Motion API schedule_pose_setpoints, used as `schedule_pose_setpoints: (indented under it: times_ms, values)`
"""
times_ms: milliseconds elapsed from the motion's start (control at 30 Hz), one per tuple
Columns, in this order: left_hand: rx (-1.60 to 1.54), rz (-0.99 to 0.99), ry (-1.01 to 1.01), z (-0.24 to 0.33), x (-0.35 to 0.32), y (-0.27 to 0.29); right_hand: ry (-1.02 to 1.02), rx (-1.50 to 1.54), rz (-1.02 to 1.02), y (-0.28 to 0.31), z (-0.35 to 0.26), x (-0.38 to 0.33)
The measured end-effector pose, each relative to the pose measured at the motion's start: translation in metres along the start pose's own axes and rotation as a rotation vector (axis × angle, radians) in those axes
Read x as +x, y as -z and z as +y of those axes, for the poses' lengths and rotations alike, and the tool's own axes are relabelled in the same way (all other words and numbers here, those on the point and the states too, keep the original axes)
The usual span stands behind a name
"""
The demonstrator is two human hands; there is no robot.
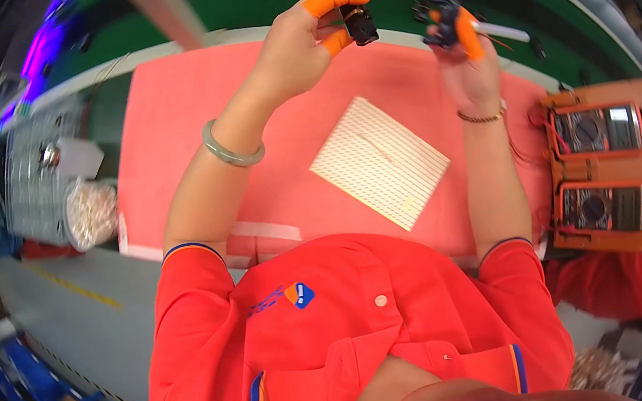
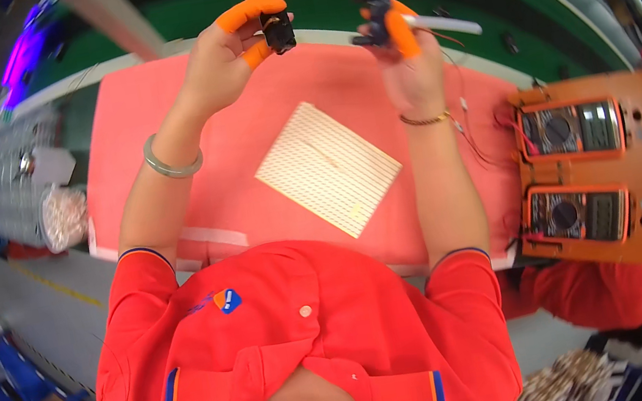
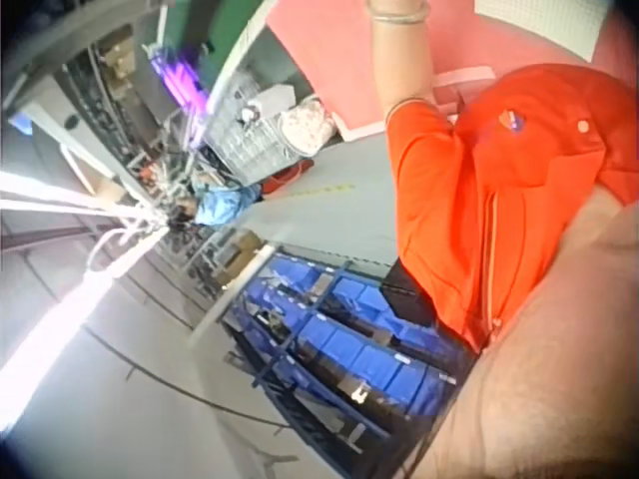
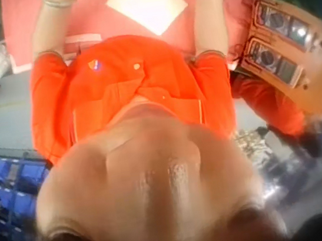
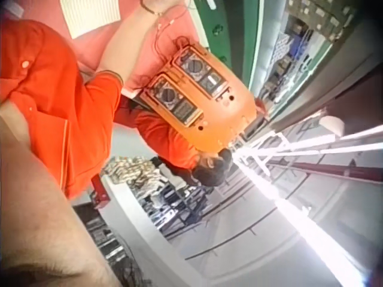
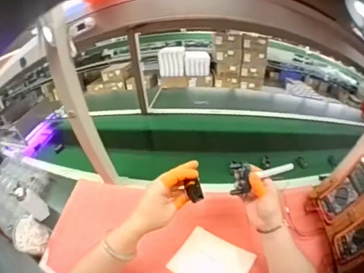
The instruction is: Testing small electronic components using multimeters and a testing rig on a production floor.
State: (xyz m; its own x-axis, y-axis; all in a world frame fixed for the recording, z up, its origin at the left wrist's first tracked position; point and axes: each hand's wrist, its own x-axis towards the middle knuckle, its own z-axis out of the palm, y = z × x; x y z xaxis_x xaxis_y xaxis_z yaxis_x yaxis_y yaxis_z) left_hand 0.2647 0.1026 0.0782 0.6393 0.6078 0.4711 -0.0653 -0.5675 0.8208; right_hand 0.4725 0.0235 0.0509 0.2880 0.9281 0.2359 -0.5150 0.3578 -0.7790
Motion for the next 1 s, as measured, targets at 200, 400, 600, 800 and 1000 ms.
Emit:
schedule_pose_setpoints:
  times_ms: [200, 400, 600, 800, 1000]
  values:
    - [0.197, -0.076, 0.007, -0.012, 0.039, -0.068, -0.028, -0.235, 0.093, 0.024, -0.004, 0.0]
    - [0.514, -0.203, 0.115, -0.019, 0.06, -0.089, -0.011, -0.354, 0.127, 0.042, 0.006, 0.01]
    - [0.441, -0.159, 0.058, -0.047, 0.064, -0.097, -0.161, -0.211, 0.13, 0.055, 0.019, 0.013]
    - [0.001, -0.229, 0.196, -0.052, 0.071, -0.09, -0.109, -0.32, 0.171, 0.071, 0.022, 0.013]
    - [-0.234, -0.092, 0.346, -0.069, 0.066, -0.098, -0.16, -0.319, 0.163, 0.061, 0.022, 0.011]
